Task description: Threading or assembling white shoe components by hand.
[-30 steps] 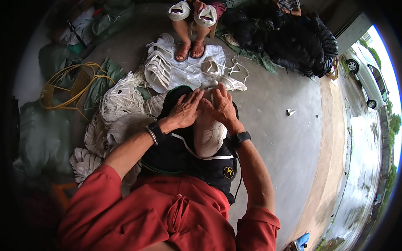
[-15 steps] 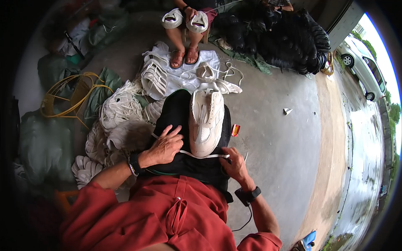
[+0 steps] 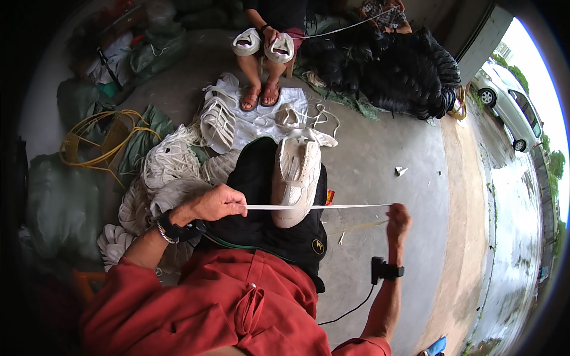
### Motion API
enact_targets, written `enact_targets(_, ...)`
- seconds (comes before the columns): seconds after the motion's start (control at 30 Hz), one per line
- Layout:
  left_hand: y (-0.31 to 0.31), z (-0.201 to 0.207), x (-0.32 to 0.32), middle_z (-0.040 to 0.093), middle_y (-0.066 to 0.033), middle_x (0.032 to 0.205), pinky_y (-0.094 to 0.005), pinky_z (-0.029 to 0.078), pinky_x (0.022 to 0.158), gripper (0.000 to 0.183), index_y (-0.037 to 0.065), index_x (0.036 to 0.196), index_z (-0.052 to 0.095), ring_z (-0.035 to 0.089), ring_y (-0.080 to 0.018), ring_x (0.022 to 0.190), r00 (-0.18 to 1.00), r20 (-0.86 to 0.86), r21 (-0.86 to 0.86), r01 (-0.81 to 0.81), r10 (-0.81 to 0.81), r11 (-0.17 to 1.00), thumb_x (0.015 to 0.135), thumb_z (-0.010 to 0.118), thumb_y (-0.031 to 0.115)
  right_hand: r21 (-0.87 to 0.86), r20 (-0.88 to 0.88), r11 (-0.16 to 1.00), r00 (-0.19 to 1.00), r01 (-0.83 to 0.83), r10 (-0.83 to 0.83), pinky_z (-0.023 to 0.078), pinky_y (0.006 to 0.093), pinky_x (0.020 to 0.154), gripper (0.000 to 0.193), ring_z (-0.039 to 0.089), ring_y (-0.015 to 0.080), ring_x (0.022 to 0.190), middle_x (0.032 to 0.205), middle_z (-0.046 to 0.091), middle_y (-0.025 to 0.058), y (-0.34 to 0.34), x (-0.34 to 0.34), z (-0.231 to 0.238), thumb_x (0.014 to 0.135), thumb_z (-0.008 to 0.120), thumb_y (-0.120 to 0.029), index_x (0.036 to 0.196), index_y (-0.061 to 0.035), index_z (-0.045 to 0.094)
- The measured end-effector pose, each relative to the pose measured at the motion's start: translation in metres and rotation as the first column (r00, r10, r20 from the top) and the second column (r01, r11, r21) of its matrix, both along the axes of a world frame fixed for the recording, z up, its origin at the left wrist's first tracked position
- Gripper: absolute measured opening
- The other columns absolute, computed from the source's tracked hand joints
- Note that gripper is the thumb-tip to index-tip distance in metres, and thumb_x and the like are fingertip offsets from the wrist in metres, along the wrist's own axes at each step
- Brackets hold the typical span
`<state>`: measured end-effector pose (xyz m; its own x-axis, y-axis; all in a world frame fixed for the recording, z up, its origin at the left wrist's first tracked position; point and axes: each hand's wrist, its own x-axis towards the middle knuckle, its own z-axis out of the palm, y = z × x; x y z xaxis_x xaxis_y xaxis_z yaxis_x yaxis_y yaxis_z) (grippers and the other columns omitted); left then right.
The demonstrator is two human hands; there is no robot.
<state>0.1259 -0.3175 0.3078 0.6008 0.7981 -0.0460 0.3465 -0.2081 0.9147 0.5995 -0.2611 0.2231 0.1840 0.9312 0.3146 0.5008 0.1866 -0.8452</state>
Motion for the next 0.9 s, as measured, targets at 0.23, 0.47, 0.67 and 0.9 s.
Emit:
enact_targets(0.23,0.017,0.014,-0.009,0.056,0.0003,0.064,-0.0216,0.04,0.057,0.014,0.0,0.075,0.06,0.049,-0.0056,0.061,0.97,-0.068,-0.069,-0.238,0.233,0.969,0.082,0.053,0.01,0.035,0.196,0.908,0.888,0.417,-0.416,0.045,0.0278,0.064,0.018,0.056,0.0145,0.069,0.076,0.061,0.0069,0.002,0.093,-0.017,0.087,0.051,-0.013,0.092,0.0018,0.059)
enact_targets(0.47,0.03,-0.008,0.057,0.053,0.0031,0.062,-0.0181,0.034,0.05,0.014,0.002,0.08,0.062,0.043,-0.0017,0.056,0.985,0.155,0.058,-0.084,0.075,0.995,0.085,0.054,0.013,-0.233,-0.258,0.699,0.736,-0.676,0.626,0.043,0.0252,0.062,0.022,0.052,0.0095,0.072,0.088,0.06,0.0057,-0.04,-0.209,0.062,0.089,0.047,-0.01,0.107,-0.0002,0.055)
enact_targets(0.67,0.027,-0.009,-0.012,0.043,0.0075,0.056,-0.0169,0.024,0.041,0.017,0.002,0.08,0.061,0.034,0.0,0.045,0.981,0.147,-0.237,-0.09,0.127,0.967,0.087,0.054,0.016,-0.266,-0.377,0.857,0.866,-0.442,0.329,0.044,0.0243,0.057,0.02,0.056,0.0105,0.06,0.066,0.058,0.0031,-0.004,-0.148,0.026,0.088,0.05,-0.013,0.081,0.0035,0.059)
enact_targets(0.9,0.028,-0.028,-0.008,0.043,0.0067,0.054,-0.0171,0.025,0.038,0.017,0.001,0.079,0.06,0.035,-0.0003,0.042,0.977,0.087,-0.285,-0.165,0.197,0.944,0.087,0.053,0.014,-0.431,-0.125,0.89,0.967,0.149,-0.223,0.042,0.0244,0.051,0.024,0.055,0.0129,0.055,0.059,0.058,0.0066,-0.009,-0.027,-0.041,0.087,0.052,-0.017,0.083,0.0053,0.062)
